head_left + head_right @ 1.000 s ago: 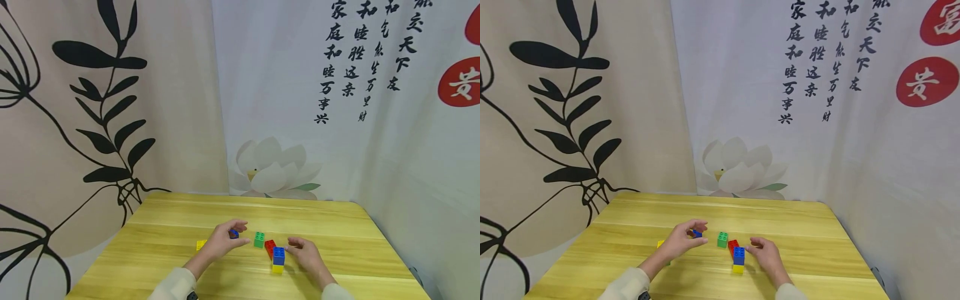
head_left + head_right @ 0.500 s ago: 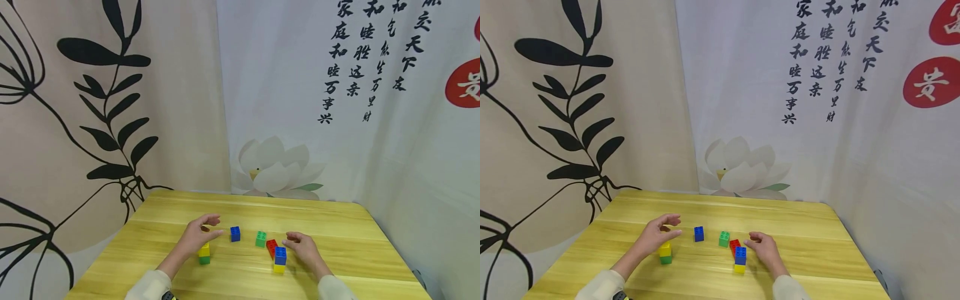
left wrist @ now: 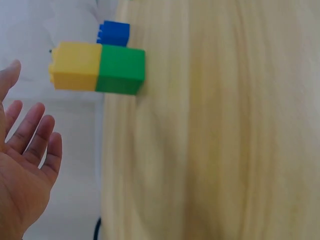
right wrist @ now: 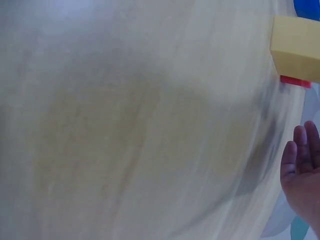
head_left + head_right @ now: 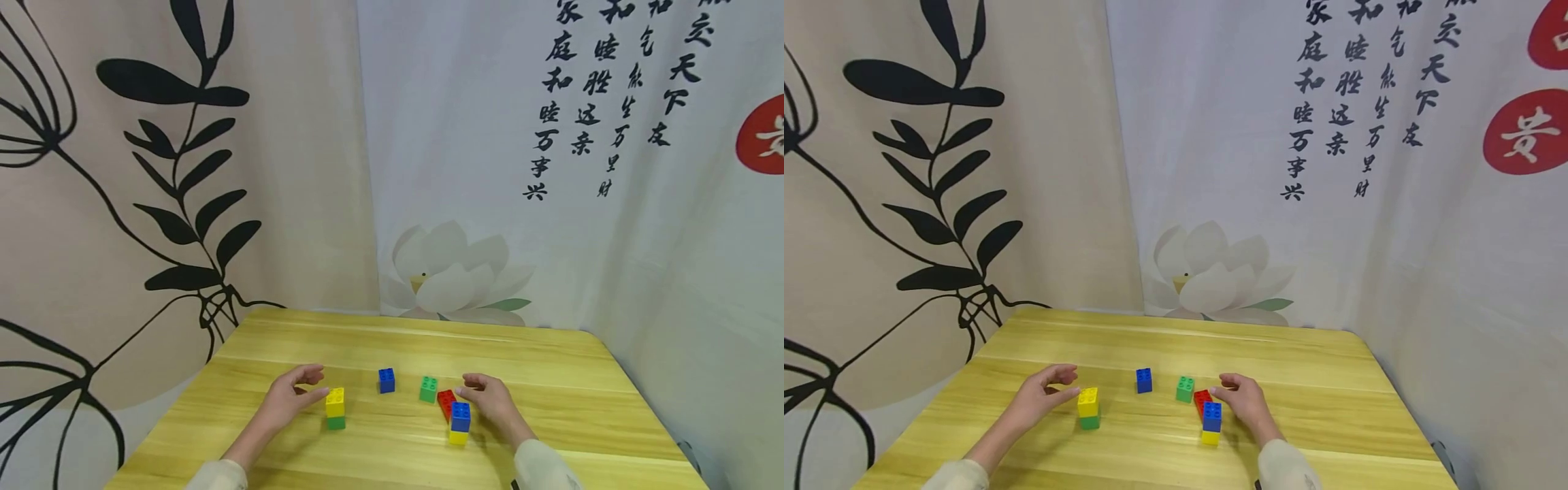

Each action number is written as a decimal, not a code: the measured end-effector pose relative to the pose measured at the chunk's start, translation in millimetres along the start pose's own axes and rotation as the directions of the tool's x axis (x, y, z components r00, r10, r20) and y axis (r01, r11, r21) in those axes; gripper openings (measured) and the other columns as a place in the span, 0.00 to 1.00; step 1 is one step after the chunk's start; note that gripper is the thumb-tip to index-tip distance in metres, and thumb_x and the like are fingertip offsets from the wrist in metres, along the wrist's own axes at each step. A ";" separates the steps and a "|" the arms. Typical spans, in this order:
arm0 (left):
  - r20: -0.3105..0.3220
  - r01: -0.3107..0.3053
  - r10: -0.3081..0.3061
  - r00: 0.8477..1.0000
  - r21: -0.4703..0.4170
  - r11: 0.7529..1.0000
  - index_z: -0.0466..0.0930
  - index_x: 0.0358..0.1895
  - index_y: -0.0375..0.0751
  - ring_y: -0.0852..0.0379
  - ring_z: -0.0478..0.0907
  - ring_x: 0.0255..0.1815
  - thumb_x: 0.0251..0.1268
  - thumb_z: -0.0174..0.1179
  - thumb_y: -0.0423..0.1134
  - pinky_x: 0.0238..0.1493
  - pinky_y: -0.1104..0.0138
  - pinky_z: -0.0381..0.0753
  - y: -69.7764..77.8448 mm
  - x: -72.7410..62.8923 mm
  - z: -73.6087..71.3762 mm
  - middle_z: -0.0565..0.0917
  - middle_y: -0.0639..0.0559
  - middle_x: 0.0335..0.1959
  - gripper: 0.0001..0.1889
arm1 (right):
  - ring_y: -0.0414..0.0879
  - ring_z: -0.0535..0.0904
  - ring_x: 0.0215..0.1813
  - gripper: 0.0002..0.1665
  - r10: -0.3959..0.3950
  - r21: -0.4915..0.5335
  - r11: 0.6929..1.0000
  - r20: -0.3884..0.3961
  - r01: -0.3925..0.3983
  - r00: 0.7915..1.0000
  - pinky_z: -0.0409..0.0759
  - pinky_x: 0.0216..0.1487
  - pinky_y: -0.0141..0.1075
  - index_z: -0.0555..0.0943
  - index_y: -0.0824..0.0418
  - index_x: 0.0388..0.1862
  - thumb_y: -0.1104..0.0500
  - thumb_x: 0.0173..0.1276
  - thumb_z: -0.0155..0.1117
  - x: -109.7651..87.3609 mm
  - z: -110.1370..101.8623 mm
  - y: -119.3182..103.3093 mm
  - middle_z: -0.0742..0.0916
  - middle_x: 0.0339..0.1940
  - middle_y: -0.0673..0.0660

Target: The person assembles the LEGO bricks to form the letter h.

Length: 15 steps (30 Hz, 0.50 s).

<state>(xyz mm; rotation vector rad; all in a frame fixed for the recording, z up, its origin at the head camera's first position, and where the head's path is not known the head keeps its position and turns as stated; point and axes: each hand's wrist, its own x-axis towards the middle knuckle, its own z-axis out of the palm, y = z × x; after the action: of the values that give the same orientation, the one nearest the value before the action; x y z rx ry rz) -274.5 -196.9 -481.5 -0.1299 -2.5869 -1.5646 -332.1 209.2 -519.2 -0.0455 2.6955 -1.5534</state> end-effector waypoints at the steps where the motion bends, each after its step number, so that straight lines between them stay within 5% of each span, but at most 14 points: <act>1: -0.003 0.004 -0.004 1.000 0.002 1.000 0.78 0.62 0.43 0.50 0.76 0.55 0.63 0.69 0.44 0.52 0.62 0.76 -2.9 -0.3 -0.7 0.83 0.51 0.53 0.25 | 0.59 0.78 0.57 0.28 -0.002 -0.004 1.000 0.004 0.002 1.000 0.74 0.60 0.54 0.78 0.68 0.62 0.54 0.68 0.70 1.3 0.6 -0.2 0.84 0.56 0.64; 15: 0.022 0.041 -0.041 0.999 0.005 0.999 0.78 0.60 0.41 0.49 0.77 0.54 0.62 0.70 0.45 0.52 0.59 0.77 -22.3 -6.3 3.0 0.82 0.45 0.53 0.24 | 0.58 0.78 0.57 0.33 -0.032 -0.035 0.999 0.080 0.035 0.996 0.72 0.62 0.56 0.78 0.66 0.62 0.51 0.62 0.74 16.7 14.5 3.6 0.83 0.57 0.64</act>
<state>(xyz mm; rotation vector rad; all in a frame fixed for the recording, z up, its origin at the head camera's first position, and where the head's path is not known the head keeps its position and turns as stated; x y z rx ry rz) -271.4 -204.7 -503.3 -0.0955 -2.6261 -1.5800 -348.3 197.8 -529.7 -0.1508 2.6757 -1.4778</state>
